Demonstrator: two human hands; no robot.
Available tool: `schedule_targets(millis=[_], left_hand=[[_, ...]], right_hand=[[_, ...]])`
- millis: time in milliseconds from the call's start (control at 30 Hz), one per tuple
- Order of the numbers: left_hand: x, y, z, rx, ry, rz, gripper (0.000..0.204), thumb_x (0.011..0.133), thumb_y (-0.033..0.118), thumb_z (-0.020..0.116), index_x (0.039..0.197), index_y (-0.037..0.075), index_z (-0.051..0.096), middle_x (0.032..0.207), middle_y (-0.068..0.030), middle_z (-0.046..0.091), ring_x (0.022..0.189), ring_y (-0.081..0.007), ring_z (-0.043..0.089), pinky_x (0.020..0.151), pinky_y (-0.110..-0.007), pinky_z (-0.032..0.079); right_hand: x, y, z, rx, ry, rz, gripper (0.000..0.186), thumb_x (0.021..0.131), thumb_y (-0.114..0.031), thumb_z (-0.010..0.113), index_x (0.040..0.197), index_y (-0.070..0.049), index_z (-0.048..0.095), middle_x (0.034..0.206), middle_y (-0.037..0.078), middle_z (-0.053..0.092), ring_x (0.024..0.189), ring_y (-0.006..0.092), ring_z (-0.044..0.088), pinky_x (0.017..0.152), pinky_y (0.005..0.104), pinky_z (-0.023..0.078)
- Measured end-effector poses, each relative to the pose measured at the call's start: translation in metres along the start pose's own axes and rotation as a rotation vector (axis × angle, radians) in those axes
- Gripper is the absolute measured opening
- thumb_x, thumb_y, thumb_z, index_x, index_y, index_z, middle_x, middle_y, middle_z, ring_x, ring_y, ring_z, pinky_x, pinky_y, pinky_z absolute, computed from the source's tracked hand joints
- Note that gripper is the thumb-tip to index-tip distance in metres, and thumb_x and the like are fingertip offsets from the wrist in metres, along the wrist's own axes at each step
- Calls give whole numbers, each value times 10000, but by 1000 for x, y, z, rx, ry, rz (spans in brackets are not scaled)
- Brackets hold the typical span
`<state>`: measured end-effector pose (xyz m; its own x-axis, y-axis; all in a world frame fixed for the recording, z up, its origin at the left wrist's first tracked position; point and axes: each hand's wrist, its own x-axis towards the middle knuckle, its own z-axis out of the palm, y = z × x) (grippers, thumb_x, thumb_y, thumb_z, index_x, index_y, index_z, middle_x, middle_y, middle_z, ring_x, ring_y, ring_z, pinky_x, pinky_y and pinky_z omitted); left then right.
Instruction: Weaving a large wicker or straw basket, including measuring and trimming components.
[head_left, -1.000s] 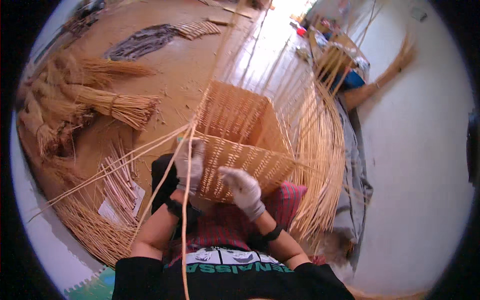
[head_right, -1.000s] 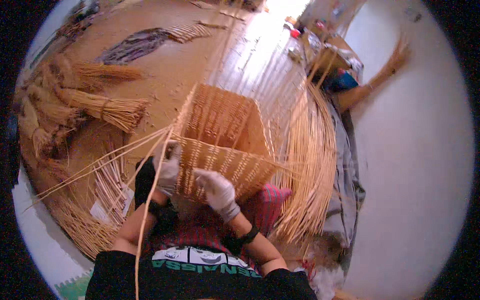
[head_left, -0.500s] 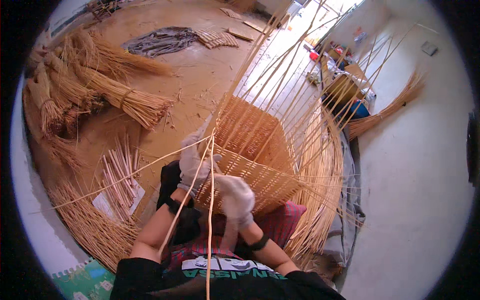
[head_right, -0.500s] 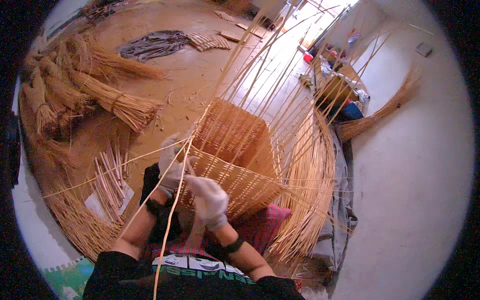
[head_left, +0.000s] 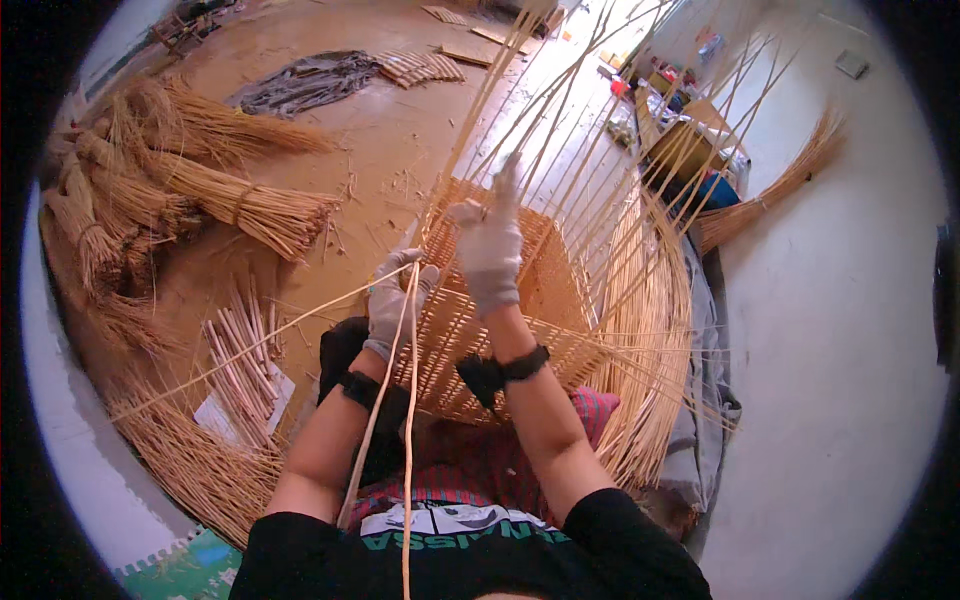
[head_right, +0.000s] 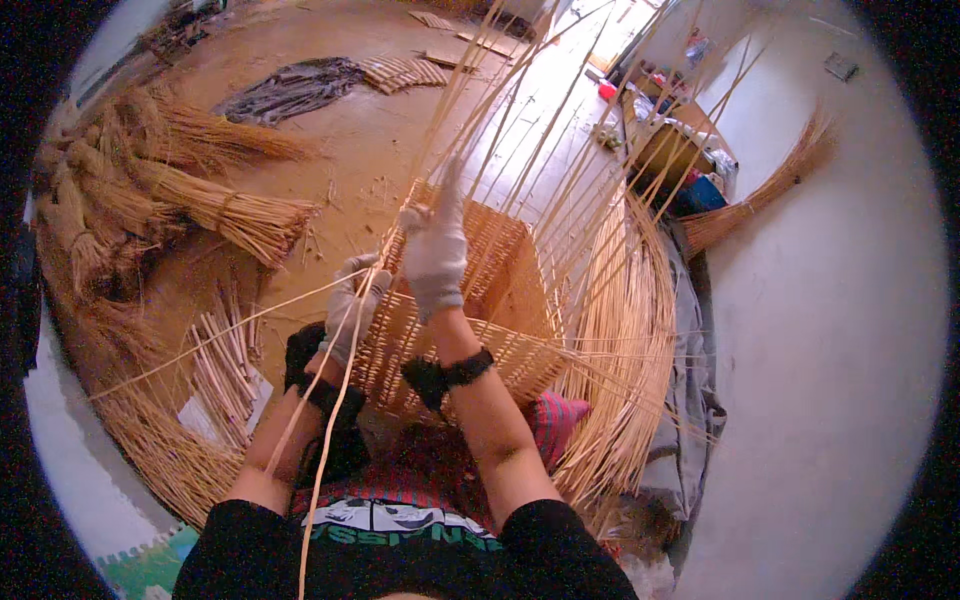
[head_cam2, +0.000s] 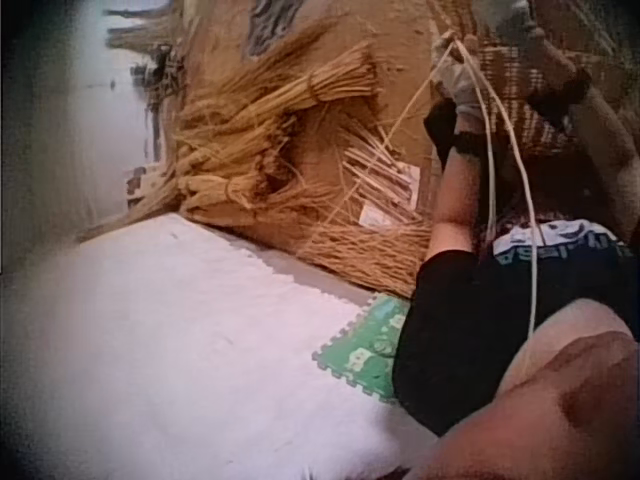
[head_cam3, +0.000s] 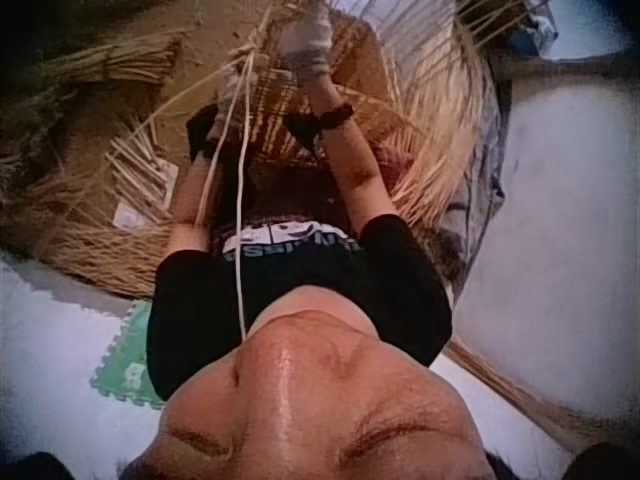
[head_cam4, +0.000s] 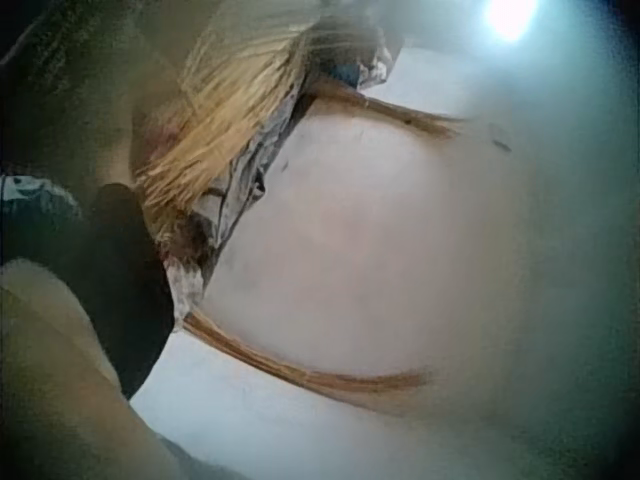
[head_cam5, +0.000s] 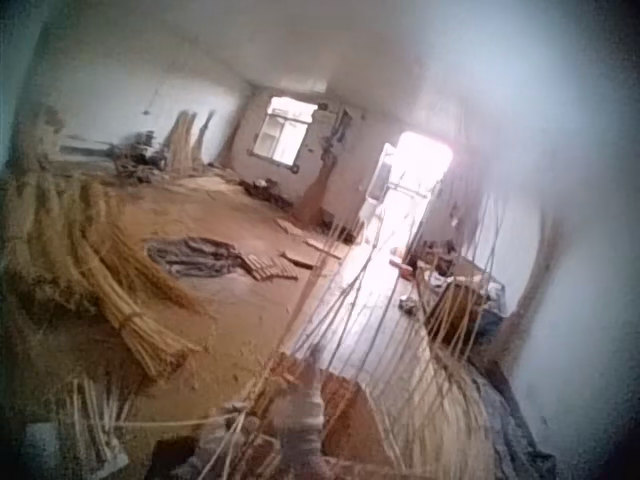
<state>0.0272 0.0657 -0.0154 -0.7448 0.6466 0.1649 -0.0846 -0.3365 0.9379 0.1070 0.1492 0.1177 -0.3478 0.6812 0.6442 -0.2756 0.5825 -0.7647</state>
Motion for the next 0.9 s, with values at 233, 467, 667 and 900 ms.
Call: schedule_targets(millis=[233, 467, 667, 900], left_hand=[[-20, 35, 19, 53, 154, 116, 282, 883, 125, 741, 1075, 21, 563, 948, -35, 598, 860, -121, 578, 776, -276, 498], [-76, 80, 42, 857, -330, 458, 569, 803, 122, 738, 1346, 189, 582, 1228, -187, 587, 1049, -340, 644, 893, -459, 504], [-70, 41, 53, 1250, -343, 553, 667, 836, 182, 727, 1455, 273, 493, 1372, -172, 498, 1079, -347, 617, 893, -461, 505], [-71, 48, 46, 1046, -350, 631, 534, 849, 134, 728, 1351, 212, 562, 1292, -178, 524, 1037, -312, 618, 866, -415, 518]], right_hand=[[-152, 9, -121, -24, 181, 453, 237, 1047, -181, 538, 1256, -70, 556, 970, 67, 678, 832, 128, 639, 745, 267, 549], [-81, 10, -109, -142, 240, 165, 308, 987, -70, 583, 1294, -46, 571, 1210, 104, 646, 1022, 198, 658, 901, 355, 543], [-1, -16, -80, -475, 90, -80, 632, 921, 19, 561, 1513, -163, 434, 1419, 159, 516, 1085, 191, 610, 960, 319, 510], [-154, -34, -124, -120, 199, 456, 375, 962, -65, 593, 1334, -31, 561, 1202, 126, 680, 933, 215, 698, 847, 317, 565]])
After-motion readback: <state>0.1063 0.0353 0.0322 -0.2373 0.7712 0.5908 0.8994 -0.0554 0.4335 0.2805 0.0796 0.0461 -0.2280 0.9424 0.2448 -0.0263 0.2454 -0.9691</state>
